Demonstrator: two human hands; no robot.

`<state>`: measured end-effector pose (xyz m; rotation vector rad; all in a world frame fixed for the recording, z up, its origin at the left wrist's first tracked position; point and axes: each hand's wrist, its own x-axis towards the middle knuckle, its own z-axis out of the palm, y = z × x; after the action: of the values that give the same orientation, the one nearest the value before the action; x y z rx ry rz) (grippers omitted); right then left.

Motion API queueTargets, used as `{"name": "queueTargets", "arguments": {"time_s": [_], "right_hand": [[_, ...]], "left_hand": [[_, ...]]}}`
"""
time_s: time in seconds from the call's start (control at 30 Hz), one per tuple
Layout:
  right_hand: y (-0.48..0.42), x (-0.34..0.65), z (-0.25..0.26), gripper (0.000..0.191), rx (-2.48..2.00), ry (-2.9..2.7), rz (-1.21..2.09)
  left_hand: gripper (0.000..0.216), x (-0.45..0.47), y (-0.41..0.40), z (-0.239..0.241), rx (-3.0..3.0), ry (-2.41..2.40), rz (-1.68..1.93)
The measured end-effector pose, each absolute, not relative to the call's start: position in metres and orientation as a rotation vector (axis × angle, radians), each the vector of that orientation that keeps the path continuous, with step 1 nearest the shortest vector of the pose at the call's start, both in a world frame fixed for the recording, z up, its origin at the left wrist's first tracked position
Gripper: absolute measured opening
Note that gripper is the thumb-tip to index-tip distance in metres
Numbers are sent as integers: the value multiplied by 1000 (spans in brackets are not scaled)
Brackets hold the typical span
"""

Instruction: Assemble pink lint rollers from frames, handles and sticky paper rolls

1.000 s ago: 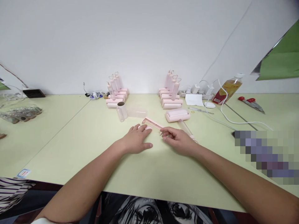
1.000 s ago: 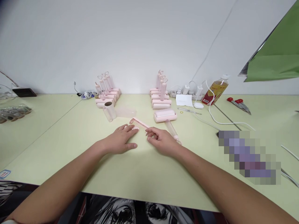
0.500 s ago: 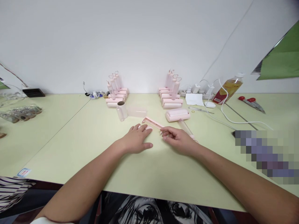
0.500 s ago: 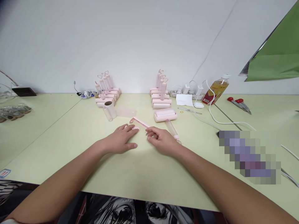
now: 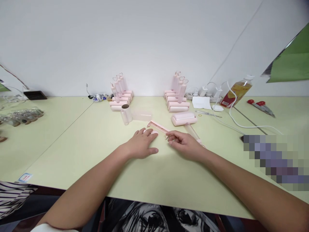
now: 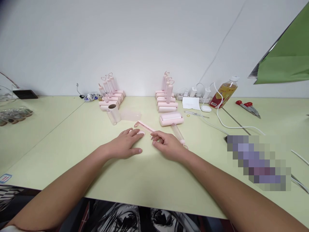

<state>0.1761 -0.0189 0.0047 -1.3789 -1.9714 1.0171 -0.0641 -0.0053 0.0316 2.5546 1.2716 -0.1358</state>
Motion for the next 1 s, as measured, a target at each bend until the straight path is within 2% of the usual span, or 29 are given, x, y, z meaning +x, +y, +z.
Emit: {"name": "queueTargets", "arguments": {"time_s": [1.0], "right_hand": [[-19, 176, 3, 32, -1386, -1966, 1015]], "left_hand": [[70, -65, -5, 30, 2600, 1264, -120]]}}
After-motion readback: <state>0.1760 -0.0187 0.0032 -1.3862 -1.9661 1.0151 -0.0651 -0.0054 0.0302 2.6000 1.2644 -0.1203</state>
